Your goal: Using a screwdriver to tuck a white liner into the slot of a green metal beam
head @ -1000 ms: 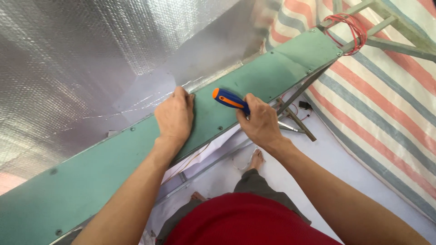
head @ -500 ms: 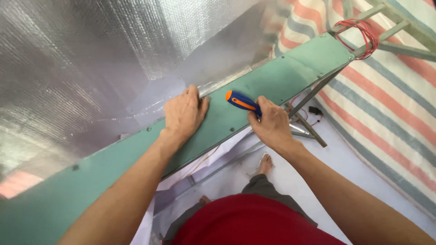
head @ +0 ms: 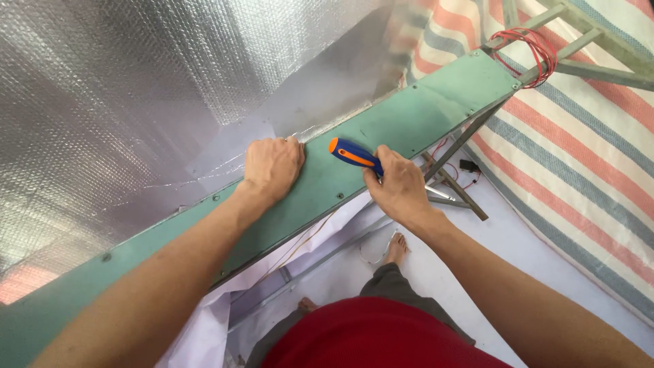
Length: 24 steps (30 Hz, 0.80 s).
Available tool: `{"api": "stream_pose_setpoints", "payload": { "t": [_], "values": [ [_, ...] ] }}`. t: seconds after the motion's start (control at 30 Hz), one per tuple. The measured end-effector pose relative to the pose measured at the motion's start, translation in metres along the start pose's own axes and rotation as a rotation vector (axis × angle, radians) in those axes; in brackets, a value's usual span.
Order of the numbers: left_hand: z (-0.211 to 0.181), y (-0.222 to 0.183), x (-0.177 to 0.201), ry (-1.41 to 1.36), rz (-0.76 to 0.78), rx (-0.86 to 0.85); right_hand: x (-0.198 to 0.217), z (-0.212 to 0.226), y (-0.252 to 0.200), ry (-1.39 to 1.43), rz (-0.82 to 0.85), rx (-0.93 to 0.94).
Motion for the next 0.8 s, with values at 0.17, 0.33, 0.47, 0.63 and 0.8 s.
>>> {"api": "stream_pose_setpoints", "payload": {
  "t": [0.17, 0.33, 0.47, 0.63, 0.8],
  "values": [
    [-0.005, 0.002, 0.013, 0.061, 0.038, -0.121, -0.006, -0.007, 0.002, 0.015, -0.003, -0.005],
    [-0.008, 0.003, 0.018, 0.09, 0.063, -0.2, -0.004, -0.005, -0.002, 0.021, 0.006, -0.009],
    [-0.011, -0.001, 0.027, -0.011, 0.075, -0.032, 0.0, -0.002, -0.003, 0.033, -0.019, 0.004],
    [-0.004, 0.004, 0.004, -0.054, 0.073, 0.202, 0.0, -0.002, -0.002, 0.004, -0.003, -0.008],
    [-0.008, 0.003, 0.011, 0.031, 0.063, 0.103, -0.002, -0.002, -0.001, -0.007, -0.001, -0.001]
  ]
}}
Point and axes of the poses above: each hand's wrist, its own y-axis towards the middle knuckle, its own x-axis out of the back of the hand, z = x × y, the point moved 9 cm from there along y, towards the middle knuckle, and after that the axes turned 3 degrees about -y, right-handed, at the moved point
